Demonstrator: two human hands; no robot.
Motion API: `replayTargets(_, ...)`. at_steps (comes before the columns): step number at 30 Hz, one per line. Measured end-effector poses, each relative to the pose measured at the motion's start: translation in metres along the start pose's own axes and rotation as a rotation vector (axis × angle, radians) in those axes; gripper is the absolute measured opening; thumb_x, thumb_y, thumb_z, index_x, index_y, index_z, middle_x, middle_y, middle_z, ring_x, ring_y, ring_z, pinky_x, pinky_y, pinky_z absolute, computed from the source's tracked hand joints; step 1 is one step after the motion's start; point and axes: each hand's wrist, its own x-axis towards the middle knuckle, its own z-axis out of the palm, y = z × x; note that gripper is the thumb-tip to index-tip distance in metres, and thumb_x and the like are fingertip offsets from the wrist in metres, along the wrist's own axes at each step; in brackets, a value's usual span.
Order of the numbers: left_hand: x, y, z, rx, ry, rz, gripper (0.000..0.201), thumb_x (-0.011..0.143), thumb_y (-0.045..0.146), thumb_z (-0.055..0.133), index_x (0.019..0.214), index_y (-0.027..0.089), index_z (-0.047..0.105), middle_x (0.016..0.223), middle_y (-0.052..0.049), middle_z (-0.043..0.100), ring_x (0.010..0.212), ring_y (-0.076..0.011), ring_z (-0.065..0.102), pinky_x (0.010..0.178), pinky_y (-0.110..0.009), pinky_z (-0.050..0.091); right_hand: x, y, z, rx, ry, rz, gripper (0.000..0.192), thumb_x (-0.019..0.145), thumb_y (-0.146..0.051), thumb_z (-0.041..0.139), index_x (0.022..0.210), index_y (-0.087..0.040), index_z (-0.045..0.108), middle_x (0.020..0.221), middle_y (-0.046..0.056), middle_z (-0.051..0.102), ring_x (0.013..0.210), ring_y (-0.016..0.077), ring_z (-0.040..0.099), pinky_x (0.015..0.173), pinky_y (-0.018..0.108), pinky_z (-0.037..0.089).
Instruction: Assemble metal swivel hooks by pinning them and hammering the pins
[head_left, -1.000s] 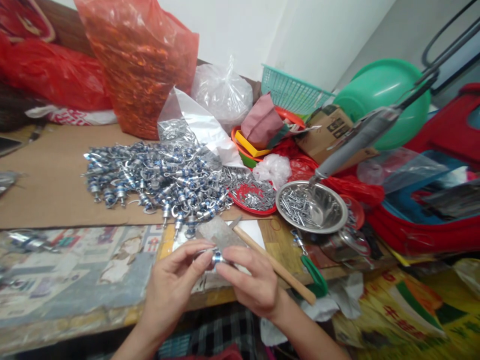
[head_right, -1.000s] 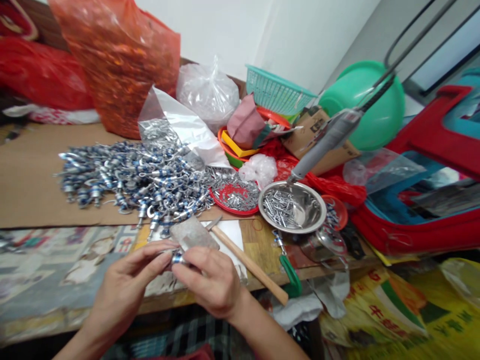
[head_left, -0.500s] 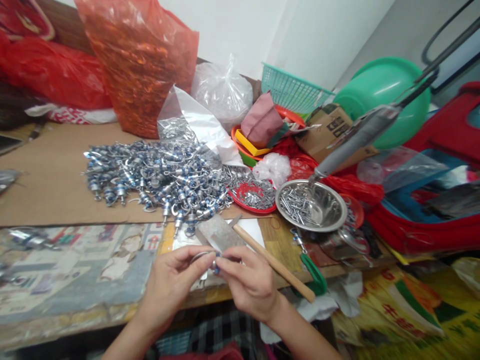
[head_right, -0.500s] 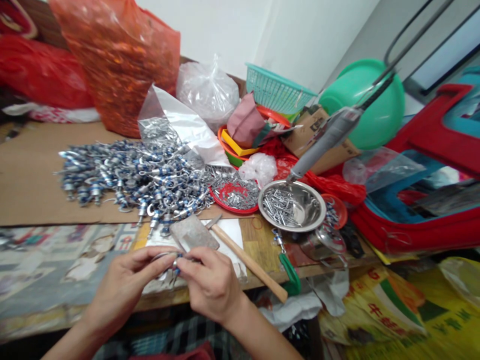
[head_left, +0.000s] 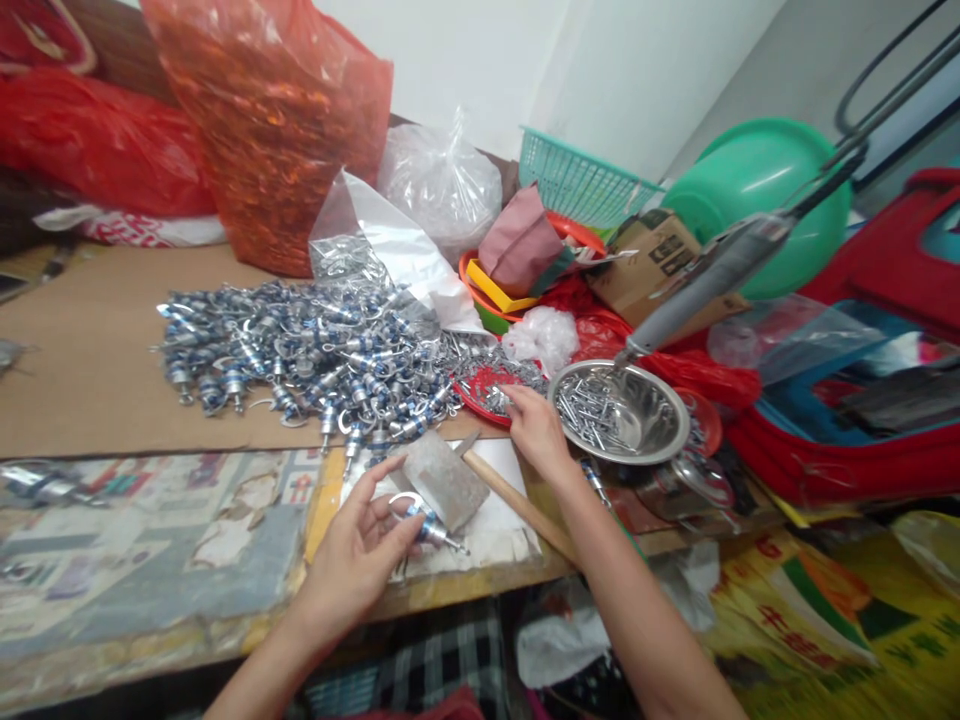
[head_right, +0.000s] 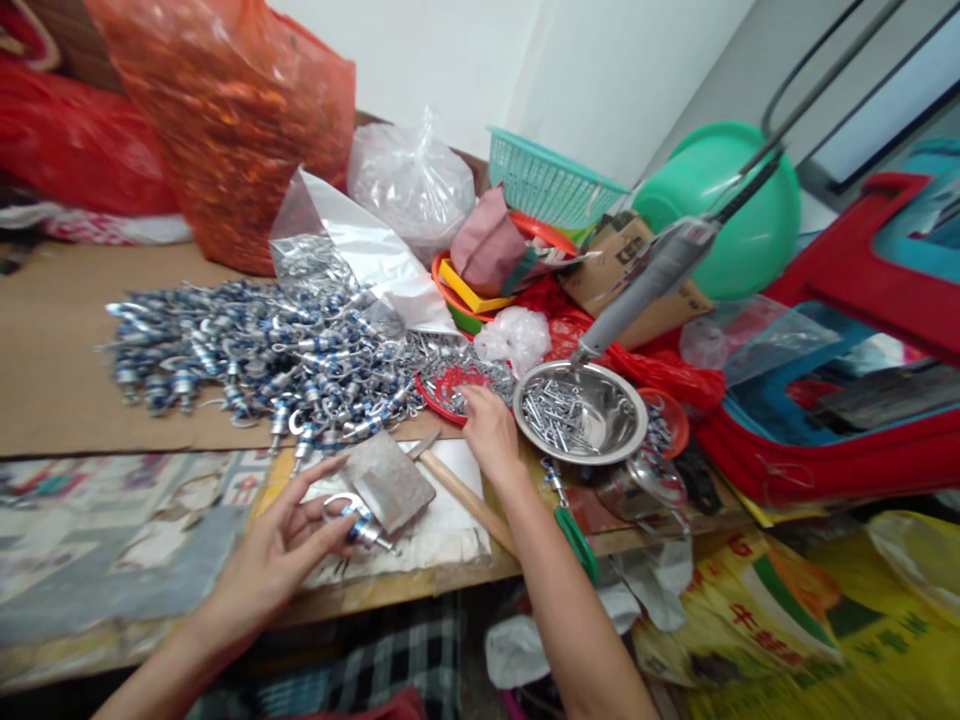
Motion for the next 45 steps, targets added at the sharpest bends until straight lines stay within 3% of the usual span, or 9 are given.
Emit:
replayTargets(4, 0.002, -0.003, 0.001, -0.006, -0.045, -0.029, 0.064, 0.070, 0.033, 0.060, 0.124, 0.019, 0.027, 0.076, 0.000, 0.060, 0.069, -0.0171, 0.064, 0.061, -0.029, 0.053, 0.033, 0.035, 0.021, -0.092, -0.085, 0.045, 0.024, 0.072, -0.011, 0.055, 0.088, -0.022, 0.069, 0.091, 0.007, 0.068, 0.089, 0.0221, 0.061, 0.081, 0.031, 0.044)
replayTargets(8, 0.003, -0.008, -0.001, -0.036, -0.053, -0.013, 0.065, 0.071, 0.029, 0.060, 0.125, 0.021, 0.025, 0.079, -0.001, 0.059, 0.071, -0.0164, 0.063, 0.062, -0.029, 0.052, 0.038, 0.038, 0.029, -0.131, -0.062, 0.082, 0.017, 0.075, -0.018, 0.055, 0.082, -0.024, 0.070, 0.085, 0.005, 0.069, 0.084, 0.0220, 0.061, 0.078, 0.031, 0.043)
replayTargets(15, 0.005, -0.010, 0.000, -0.086, -0.083, 0.008, 0.067, 0.072, 0.026, 0.060, 0.126, 0.023, 0.021, 0.079, 0.000, 0.057, 0.072, -0.0170, 0.061, 0.065, -0.032, 0.052, 0.037, 0.040, 0.019, -0.027, 0.042, 0.104, 0.013, 0.075, -0.020, 0.055, 0.080, -0.020, 0.067, 0.088, 0.006, 0.067, 0.087, 0.0201, 0.059, 0.080, 0.030, 0.042)
replayTargets(21, 0.007, -0.013, 0.001, -0.093, -0.007, 0.046, 0.064, 0.067, 0.023, 0.064, 0.120, 0.024, 0.028, 0.078, 0.002, 0.056, 0.071, -0.0171, 0.061, 0.062, -0.033, 0.054, -0.003, -0.001, 0.006, 0.198, 0.025, 0.026, 0.020, 0.080, -0.025, 0.050, 0.092, -0.017, 0.064, 0.087, 0.004, 0.068, 0.075, 0.0145, 0.062, 0.068, 0.024, 0.047)
replayTargets(24, 0.007, -0.018, 0.001, -0.064, 0.036, 0.087, 0.044, 0.066, 0.023, 0.063, 0.104, 0.021, 0.041, 0.078, 0.001, 0.059, 0.069, -0.0153, 0.061, 0.060, -0.030, 0.055, -0.042, -0.035, -0.002, 0.312, -0.087, -0.163, 0.013, 0.079, -0.020, 0.053, 0.080, -0.019, 0.066, 0.077, 0.002, 0.067, 0.072, 0.0137, 0.061, 0.067, 0.024, 0.047)
replayTargets(28, 0.009, -0.025, 0.001, -0.034, 0.092, 0.158, 0.023, 0.064, 0.019, 0.063, 0.082, 0.019, 0.048, 0.073, 0.004, 0.059, 0.063, -0.0109, 0.059, 0.059, -0.024, 0.054, -0.076, -0.060, -0.005, 0.359, -0.082, -0.372, 0.022, 0.081, -0.009, 0.045, 0.086, -0.017, 0.065, 0.077, 0.005, 0.064, 0.075, 0.0150, 0.057, 0.069, 0.026, 0.046)
replayTargets(33, 0.011, -0.028, 0.001, -0.038, 0.107, 0.209, 0.021, 0.065, 0.017, 0.062, 0.081, 0.019, 0.049, 0.070, 0.005, 0.059, 0.061, -0.0093, 0.059, 0.056, -0.020, 0.053, -0.083, -0.071, -0.001, 0.173, -0.037, -0.484, 0.028, 0.082, -0.007, 0.038, 0.090, -0.015, 0.063, 0.079, 0.007, 0.062, 0.077, 0.0176, 0.053, 0.069, 0.030, 0.044)
replayTargets(38, 0.011, -0.029, 0.001, -0.040, 0.103, 0.241, 0.022, 0.066, 0.016, 0.061, 0.084, 0.019, 0.049, 0.072, 0.005, 0.060, 0.063, -0.0090, 0.060, 0.059, -0.020, 0.052, -0.088, -0.081, -0.002, 0.033, -0.106, -0.488, 0.026, 0.084, -0.009, 0.037, 0.087, -0.014, 0.062, 0.077, 0.008, 0.060, 0.074, 0.0191, 0.050, 0.064, 0.031, 0.042)
replayTargets(45, 0.010, -0.034, 0.001, -0.058, 0.100, 0.232, 0.024, 0.066, 0.016, 0.061, 0.086, 0.019, 0.047, 0.073, 0.004, 0.062, 0.065, -0.0097, 0.061, 0.061, -0.021, 0.053, -0.099, -0.069, -0.003, 0.214, -0.095, -0.376, 0.034, 0.081, -0.007, 0.039, 0.103, -0.022, 0.060, 0.090, 0.007, 0.056, 0.085, 0.0178, 0.051, 0.071, 0.032, 0.044)
